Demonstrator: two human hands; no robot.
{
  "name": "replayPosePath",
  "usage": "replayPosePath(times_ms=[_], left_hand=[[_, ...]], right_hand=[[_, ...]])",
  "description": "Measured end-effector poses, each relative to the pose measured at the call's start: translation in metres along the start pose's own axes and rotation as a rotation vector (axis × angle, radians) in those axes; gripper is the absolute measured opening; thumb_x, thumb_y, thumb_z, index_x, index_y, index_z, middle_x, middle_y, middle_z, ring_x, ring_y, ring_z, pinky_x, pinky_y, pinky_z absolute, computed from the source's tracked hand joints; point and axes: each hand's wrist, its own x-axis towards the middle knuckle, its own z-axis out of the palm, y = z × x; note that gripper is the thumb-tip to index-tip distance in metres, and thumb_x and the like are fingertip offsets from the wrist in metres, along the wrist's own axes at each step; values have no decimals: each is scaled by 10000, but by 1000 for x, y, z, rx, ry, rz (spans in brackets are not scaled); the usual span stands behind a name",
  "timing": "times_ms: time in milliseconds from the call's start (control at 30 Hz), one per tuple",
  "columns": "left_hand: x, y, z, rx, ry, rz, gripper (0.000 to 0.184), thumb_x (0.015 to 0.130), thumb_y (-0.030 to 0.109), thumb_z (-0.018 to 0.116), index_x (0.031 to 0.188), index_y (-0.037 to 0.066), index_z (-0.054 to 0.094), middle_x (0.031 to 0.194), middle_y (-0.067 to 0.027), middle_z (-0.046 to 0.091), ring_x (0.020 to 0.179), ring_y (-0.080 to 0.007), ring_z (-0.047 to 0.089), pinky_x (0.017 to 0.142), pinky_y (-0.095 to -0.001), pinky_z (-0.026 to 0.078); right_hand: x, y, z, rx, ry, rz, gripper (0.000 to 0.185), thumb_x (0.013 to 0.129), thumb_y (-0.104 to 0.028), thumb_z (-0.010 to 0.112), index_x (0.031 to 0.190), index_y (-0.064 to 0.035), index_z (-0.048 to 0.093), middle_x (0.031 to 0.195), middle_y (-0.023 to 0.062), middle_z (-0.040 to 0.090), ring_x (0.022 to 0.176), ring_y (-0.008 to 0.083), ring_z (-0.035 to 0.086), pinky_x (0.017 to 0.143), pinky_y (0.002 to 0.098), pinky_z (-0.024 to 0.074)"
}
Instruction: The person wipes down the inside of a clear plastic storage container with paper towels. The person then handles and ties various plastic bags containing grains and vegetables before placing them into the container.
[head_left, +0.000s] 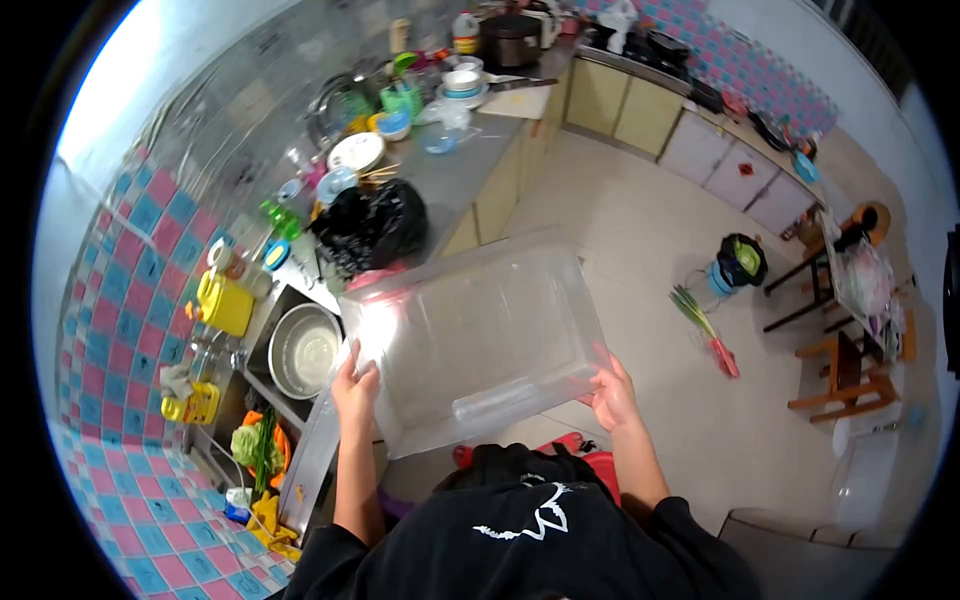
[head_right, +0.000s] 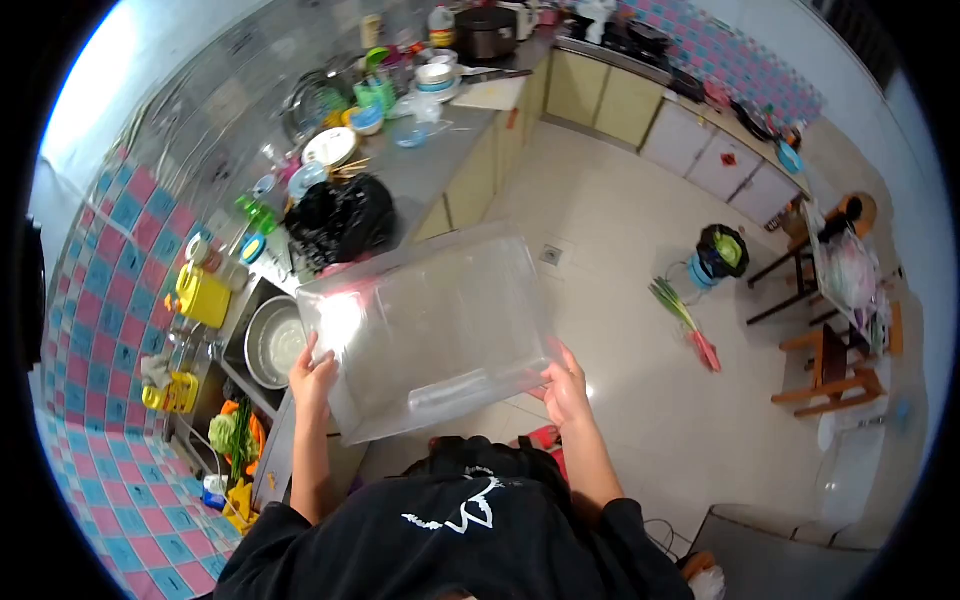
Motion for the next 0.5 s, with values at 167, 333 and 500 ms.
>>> replayPosePath(times_ms=[167, 333, 500], left_hand=[[-44, 9, 143, 218, -220, 71, 587, 737, -59, 480, 1311, 42, 404, 770, 18, 562, 580, -11, 432, 499, -143, 333], [-46, 6, 268, 348, -551, 145, 612, 749, -79, 492, 1336, 30, 355, 957, -43, 587, 718, -32, 478, 607, -154, 386], [-83, -7, 365, 331, -656, 85, 594, 787, -53, 520, 1345, 35, 336, 1007, -58, 580, 765, -44, 502, 641, -158, 396]], right_hand=[[-45, -29, -127, 243, 253, -113, 618, 727, -15, 370, 1336, -98, 296, 1196, 119, 461, 944, 276, 557, 772, 446, 494], [-61, -56, -212, 459, 406, -233, 556, 761, -29, 379, 1312, -94, 340, 1195, 122, 450, 956, 282, 553, 753, 464, 500], [-84, -71, -277, 520, 544, -315, 546, 773, -9, 366, 1313, -86, 339, 1182, 128, 445, 963, 294, 553, 757, 487, 499]])
